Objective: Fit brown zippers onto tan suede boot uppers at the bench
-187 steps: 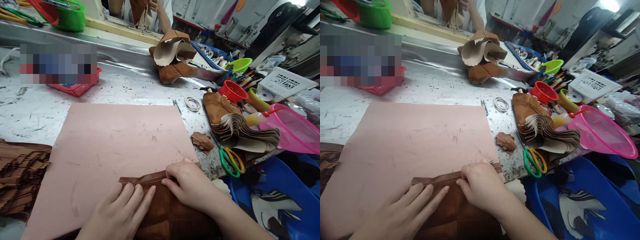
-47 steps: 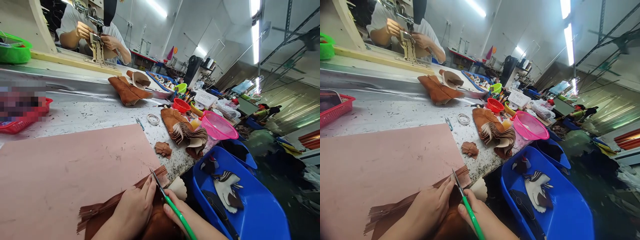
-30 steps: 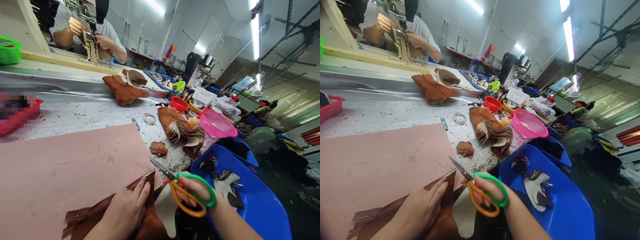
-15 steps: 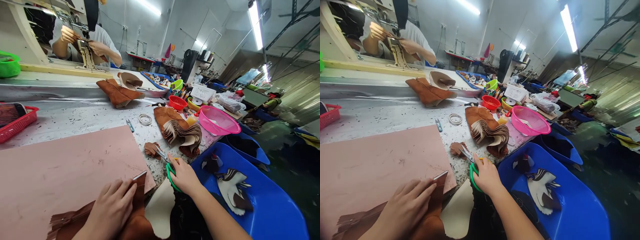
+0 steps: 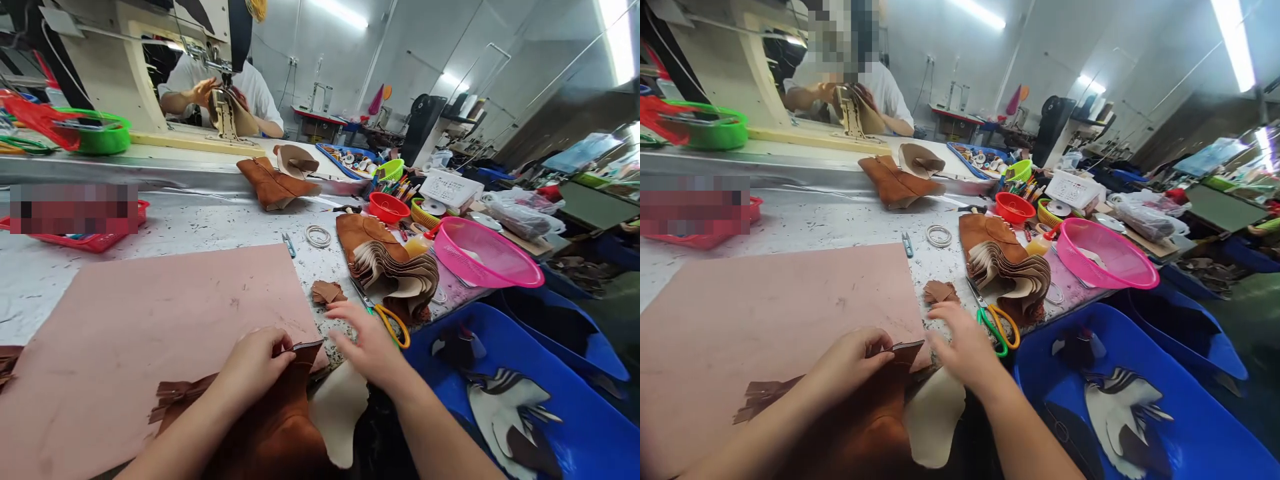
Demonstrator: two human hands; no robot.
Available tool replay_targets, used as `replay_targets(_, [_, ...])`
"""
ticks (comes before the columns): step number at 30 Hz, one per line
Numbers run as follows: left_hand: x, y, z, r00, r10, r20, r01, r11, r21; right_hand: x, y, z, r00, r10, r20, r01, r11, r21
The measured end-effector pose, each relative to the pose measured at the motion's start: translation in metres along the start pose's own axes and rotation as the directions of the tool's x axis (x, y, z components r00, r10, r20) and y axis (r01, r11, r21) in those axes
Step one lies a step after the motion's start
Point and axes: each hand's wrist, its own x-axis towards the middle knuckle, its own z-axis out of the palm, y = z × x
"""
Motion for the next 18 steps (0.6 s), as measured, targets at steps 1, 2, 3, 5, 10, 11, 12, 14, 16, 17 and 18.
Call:
replay_targets(1, [-0.001, 0.000, 0.001, 1.000, 0.016, -0.005, -0.016, 1.000, -0.016, 0.001, -0.012, 0.008, 0.995, -0.095, 0.043, 0.088, 0.986, 0.143])
replay_targets(2, [-0.002, 0.000, 0.001, 0.999, 0.033, -0.011, -0.033, 0.999, -0.033, 0.001, -0.022, 0.017, 0.986, -0.151, 0.067, 0.129, 0.959, 0.252])
replay_targets(3, [-0.003, 0.001, 0.001, 0.999, 0.049, -0.016, -0.050, 0.998, -0.048, 0.001, -0.030, 0.025, 0.984, -0.159, 0.075, 0.128, 0.941, 0.313])
replay_targets(5, [-0.005, 0.002, 0.001, 0.997, 0.072, -0.032, -0.074, 0.995, -0.074, 0.000, -0.037, 0.037, 0.994, -0.105, 0.039, 0.083, 0.921, 0.380])
replay_targets(10, [-0.008, 0.006, -0.002, 0.989, 0.103, -0.110, -0.115, 0.988, -0.104, -0.001, -0.032, 0.041, 1.000, 0.000, -0.021, 0.011, 0.862, 0.506])
replay_targets(11, [-0.008, 0.006, -0.002, 0.986, 0.112, -0.125, -0.126, 0.986, -0.107, -0.001, -0.032, 0.039, 1.000, -0.004, -0.026, 0.017, 0.856, 0.516])
replay_targets(12, [-0.009, 0.007, -0.002, 0.983, 0.122, -0.141, -0.138, 0.984, -0.109, -0.001, -0.032, 0.037, 0.999, -0.020, -0.040, 0.037, 0.857, 0.515])
replay_targets(14, [-0.009, 0.009, -0.002, 0.976, 0.141, -0.169, -0.161, 0.980, -0.114, -0.001, -0.033, 0.033, 0.990, -0.084, -0.109, 0.125, 0.886, 0.446])
replay_targets(16, [-0.011, 0.010, -0.001, 0.968, 0.156, -0.197, -0.181, 0.977, -0.114, 0.000, -0.035, 0.028, 0.966, -0.177, -0.189, 0.228, 0.928, 0.294])
replay_targets(17, [-0.012, 0.011, -0.001, 0.964, 0.162, -0.212, -0.189, 0.976, -0.112, 0.001, -0.036, 0.026, 0.951, -0.225, -0.213, 0.270, 0.939, 0.214])
replay_targets(18, [-0.013, 0.011, 0.000, 0.959, 0.167, -0.228, -0.196, 0.975, -0.108, 0.001, -0.037, 0.025, 0.936, -0.272, -0.222, 0.308, 0.941, 0.144])
